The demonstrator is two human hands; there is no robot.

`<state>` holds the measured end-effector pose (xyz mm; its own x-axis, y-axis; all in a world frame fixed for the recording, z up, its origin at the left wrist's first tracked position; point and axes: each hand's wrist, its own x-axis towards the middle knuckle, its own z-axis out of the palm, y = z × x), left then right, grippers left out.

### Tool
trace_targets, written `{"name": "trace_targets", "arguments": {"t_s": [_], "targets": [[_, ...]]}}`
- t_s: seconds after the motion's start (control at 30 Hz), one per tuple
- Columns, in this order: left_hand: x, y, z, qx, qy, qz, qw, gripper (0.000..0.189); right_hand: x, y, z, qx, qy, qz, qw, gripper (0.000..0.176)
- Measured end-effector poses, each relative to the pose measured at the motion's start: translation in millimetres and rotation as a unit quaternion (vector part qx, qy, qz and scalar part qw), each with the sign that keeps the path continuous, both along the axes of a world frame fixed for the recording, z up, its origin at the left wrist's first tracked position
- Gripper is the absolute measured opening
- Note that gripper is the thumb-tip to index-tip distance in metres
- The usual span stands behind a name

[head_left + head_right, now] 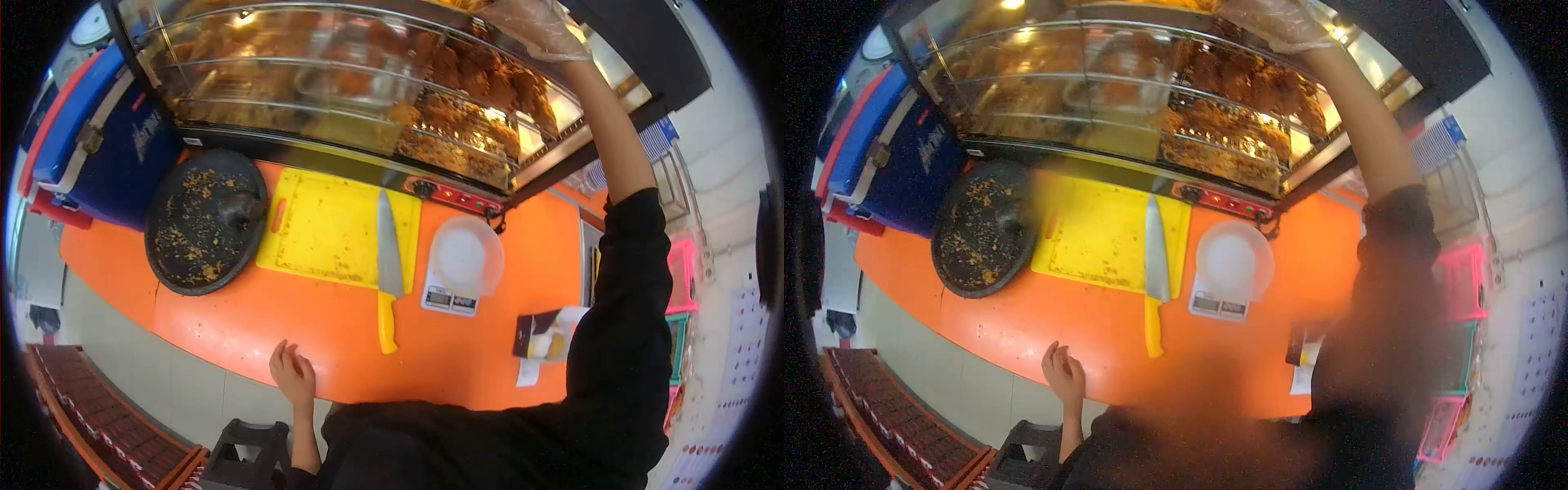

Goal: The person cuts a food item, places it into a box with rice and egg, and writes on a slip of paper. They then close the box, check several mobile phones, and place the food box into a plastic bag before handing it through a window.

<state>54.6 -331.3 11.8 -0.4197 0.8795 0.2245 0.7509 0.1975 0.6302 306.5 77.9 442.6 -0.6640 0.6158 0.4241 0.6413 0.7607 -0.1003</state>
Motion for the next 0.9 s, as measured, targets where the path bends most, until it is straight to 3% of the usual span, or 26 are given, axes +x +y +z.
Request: {"name": "trace_targets", "arguments": {"t_s": [0.03,0.07,0.13,0.17,0.2,0.27,0.3,0.37,0.43,0.47,0.5,0.53,0.57,0.6,0.67,0.77,0.8,0.87,0.9], "targets": [[1.6,0.9,2.7,0.0,-0.013,0.006,1.0,0.023,0.4,-14.6,3.1,0.105,-0.062,-0.064,0.99,0.035],[2.7,0.6,4.0,0.0,-0.026,0.014,1.0,0.023,0.4,-25.8,2.2,0.099,-0.066,-0.07,0.99,0.035],[3.4,-0.2,2.5,-0.01,-0.034,0.014,0.999,0.022,1.0,-40.1,-3.2,0.27,-0.113,0.038,0.956,0.014],[3.0,-0.3,2.8,0.001,-0.02,0.012,1.0,0.021,59.2,-12.1,-28.0,0.391,-0.394,-0.027,0.832,0.032],[3.0,-0.2,3.1,0.013,-0.006,0.01,1.0,0.021,48.0,-34.7,-32.4,0.384,-0.396,-0.027,0.834,0.032],[3.9,-0.3,4.0,0.008,-0.018,0.009,1.0,0.02,11.6,-96.6,-37.3,0.176,-0.267,-0.224,0.92,0.035],[3.9,-0.1,4.0,0.01,-0.029,0.012,0.999,0.019,28.4,-88.0,-54.8,0.198,-0.175,-0.088,0.96,0.034],[4.3,-1.3,1.7,0.014,-0.038,0.012,0.999,0.019,46.3,-104.9,-95.3,0.209,-0.105,0.056,0.971,0.035],[5.1,-2.0,-1.7,0.025,-0.047,0.012,0.999,0.019,67.4,-141.0,-177.0,0.081,-0.085,-0.012,0.993,0.023],[4.6,-2.1,-3.0,0.024,-0.049,0.012,0.998,0.019,85.0,-149.6,-224.5,0.131,-0.151,-0.016,0.98,0.019],[3.5,-3.4,-3.5,0.022,-0.05,0.012,0.998,0.019,90.4,-170.7,-257.4,-0.169,0.06,-0.135,0.974,0.015],[2.4,-4.3,-2.9,0.023,-0.047,0.009,0.999,0.019,97.4,-187.1,-283.2,-0.445,0.263,-0.232,0.824,0.014],[1.7,-3.7,-1.5,0.03,-0.016,-0.001,0.999,0.019,93.8,-195.5,-275.3,-0.444,0.267,-0.232,0.823,0.014],[2.8,-4.1,-0.3,0.036,0.015,-0.01,0.999,0.019,88.6,-204.1,-259.7,-0.401,0.023,-0.239,0.884,0.019],[2.3,-7.1,-0.7,0.028,0.014,-0.019,0.999,0.019,96.8,-210.1,-268.6,-0.336,-0.215,-0.231,0.887,0.025],[2.2,-8.0,2.2,0.026,0.005,-0.031,0.999,0.019,148.6,-174.3,-367.1,-0.315,0.073,-0.177,0.93,0.038],[3.3,-7.8,2.9,0.032,-0.005,-0.032,0.999,0.019,155.6,-171.9,-364.1,-0.314,0.076,-0.179,0.929,0.038],[3.8,-8.6,3.3,0.031,-0.004,-0.034,0.999,0.019,166.7,-170.2,-360.5,-0.344,0.23,-0.23,0.881,0.031],[3.5,-9.2,2.8,0.03,-0.004,-0.034,0.999,0.019,168.3,-173.1,-352.9,-0.344,0.231,-0.23,0.88,0.031]]}}
